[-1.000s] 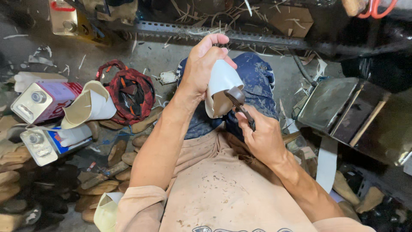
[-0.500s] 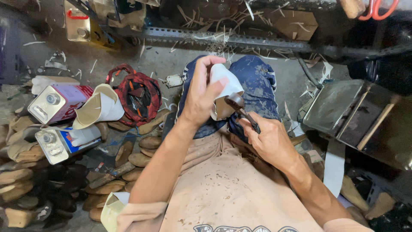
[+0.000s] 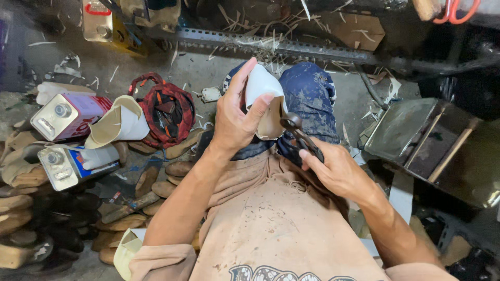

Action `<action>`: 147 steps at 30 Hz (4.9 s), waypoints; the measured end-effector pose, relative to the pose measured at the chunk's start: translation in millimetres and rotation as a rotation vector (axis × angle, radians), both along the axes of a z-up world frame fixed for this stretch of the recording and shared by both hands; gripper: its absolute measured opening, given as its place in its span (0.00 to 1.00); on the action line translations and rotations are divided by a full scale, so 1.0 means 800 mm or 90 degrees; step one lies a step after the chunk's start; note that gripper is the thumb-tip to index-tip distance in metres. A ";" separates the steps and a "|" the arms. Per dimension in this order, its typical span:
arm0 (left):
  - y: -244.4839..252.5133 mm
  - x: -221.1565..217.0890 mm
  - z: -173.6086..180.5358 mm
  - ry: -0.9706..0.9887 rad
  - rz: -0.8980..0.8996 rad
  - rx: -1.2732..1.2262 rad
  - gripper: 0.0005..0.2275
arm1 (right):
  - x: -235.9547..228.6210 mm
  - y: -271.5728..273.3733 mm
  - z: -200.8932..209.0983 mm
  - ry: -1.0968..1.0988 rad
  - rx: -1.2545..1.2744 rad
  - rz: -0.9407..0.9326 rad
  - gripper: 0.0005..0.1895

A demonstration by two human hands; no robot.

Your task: The person uses a hammer and a metal tool to work on the sole of a white shoe held in their lap. They repeatedly strike the tool against the shoe's edge and sole, then use pliers to pull and adjust parts of the shoe.

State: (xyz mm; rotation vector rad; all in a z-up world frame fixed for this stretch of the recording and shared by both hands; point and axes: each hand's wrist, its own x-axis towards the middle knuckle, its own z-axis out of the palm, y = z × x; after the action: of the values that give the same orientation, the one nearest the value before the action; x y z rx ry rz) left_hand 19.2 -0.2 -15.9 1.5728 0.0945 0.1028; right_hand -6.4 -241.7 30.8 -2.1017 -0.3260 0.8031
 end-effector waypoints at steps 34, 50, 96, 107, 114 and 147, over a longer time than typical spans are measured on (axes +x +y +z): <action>-0.060 -0.072 -0.058 0.179 -0.016 0.145 0.30 | 0.000 -0.017 -0.018 -0.174 -0.090 -0.227 0.29; 0.000 -0.069 -0.008 -0.167 -0.069 0.676 0.36 | -0.088 -0.099 -0.023 -0.161 -0.245 0.079 0.26; -0.003 -0.027 -0.061 0.220 -0.154 0.535 0.29 | 0.366 -0.111 -0.068 -0.643 -0.252 -0.239 0.18; -0.002 -0.004 -0.013 0.195 -0.198 0.491 0.22 | 0.437 -0.070 -0.115 -0.742 -0.402 -0.042 0.05; 0.001 -0.002 0.001 0.185 -0.264 0.449 0.30 | 0.323 -0.056 -0.032 -0.529 -0.040 -0.147 0.07; -0.022 -0.037 0.029 0.034 -0.112 0.546 0.30 | 0.037 0.045 0.005 -0.297 -0.006 -0.045 0.04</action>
State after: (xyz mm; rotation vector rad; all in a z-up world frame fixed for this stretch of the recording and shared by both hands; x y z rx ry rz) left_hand -10.2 -17.6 7.4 2.4314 -0.0583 -0.0484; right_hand 23.3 -205.9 34.9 -2.2815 -0.4912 0.2634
